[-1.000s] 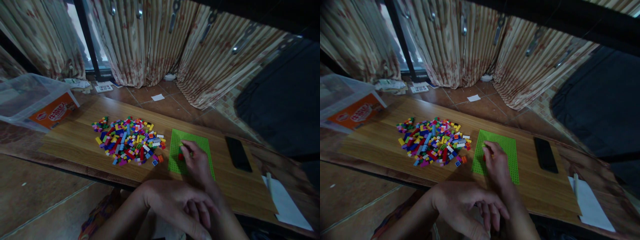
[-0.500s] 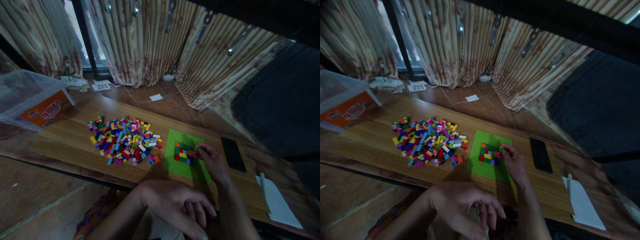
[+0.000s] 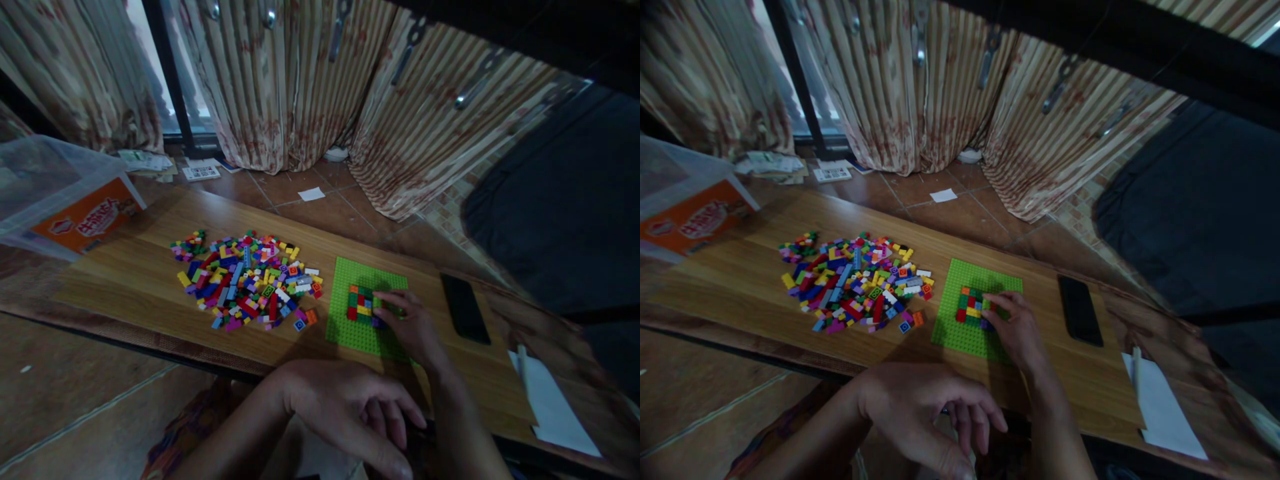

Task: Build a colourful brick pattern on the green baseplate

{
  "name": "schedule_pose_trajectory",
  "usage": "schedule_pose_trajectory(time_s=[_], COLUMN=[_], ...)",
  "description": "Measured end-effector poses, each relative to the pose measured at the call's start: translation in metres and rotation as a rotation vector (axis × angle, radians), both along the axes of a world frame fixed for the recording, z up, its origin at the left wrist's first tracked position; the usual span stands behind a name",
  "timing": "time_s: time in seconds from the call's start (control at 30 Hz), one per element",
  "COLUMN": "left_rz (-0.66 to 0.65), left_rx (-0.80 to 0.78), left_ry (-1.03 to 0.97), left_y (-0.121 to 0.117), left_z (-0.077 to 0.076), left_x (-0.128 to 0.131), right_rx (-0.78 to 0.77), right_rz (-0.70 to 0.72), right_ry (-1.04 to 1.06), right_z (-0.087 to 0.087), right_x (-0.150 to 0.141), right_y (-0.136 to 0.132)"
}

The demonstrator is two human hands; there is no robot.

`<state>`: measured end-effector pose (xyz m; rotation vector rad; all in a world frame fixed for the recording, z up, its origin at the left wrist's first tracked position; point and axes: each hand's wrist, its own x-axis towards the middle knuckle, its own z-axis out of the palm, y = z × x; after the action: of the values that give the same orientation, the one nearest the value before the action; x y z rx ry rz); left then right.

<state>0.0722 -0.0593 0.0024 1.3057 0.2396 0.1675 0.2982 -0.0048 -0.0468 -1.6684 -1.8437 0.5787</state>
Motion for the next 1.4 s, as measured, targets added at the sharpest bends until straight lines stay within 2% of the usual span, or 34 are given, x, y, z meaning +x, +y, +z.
schedule_pose_trajectory(time_s=[0.23,0.37,0.67,0.87,1.07,1.23,1.4], left_rz=[0.006,-0.001,-0.016,-0.012,0.005,0.006,-0.008], left_rx=[0.037,0.068,0.099,0.115,0.129,0.134,0.126], left_ry=[0.024,0.039,0.058,0.051,0.055,0.069,0.081], left_y=[-0.001,0.0,0.002,0.001,0.0,0.0,0.001], left_z=[-0.001,0.0,0.0,-0.001,-0.002,0.0,0.0], left_x=[0.0,-0.002,-0.003,-0.003,-0.004,-0.004,-0.004], right_rx=[-0.029,0.002,0.1,0.107,0.082,0.091,-0.021], right_rz=[-0.025,-0.006,0.098,0.092,0.027,-0.135,-0.263], right_ry=[-0.007,-0.068,-0.345,-0.379,-0.267,-0.138,-0.125], right_z=[-0.013,-0.008,0.0,0.0,0.001,-0.001,-0.012], right_x=[0.007,0.005,-0.006,-0.008,-0.003,0.001,0.004], right_y=[0.003,0.002,0.0,0.0,-0.001,0.002,0.008])
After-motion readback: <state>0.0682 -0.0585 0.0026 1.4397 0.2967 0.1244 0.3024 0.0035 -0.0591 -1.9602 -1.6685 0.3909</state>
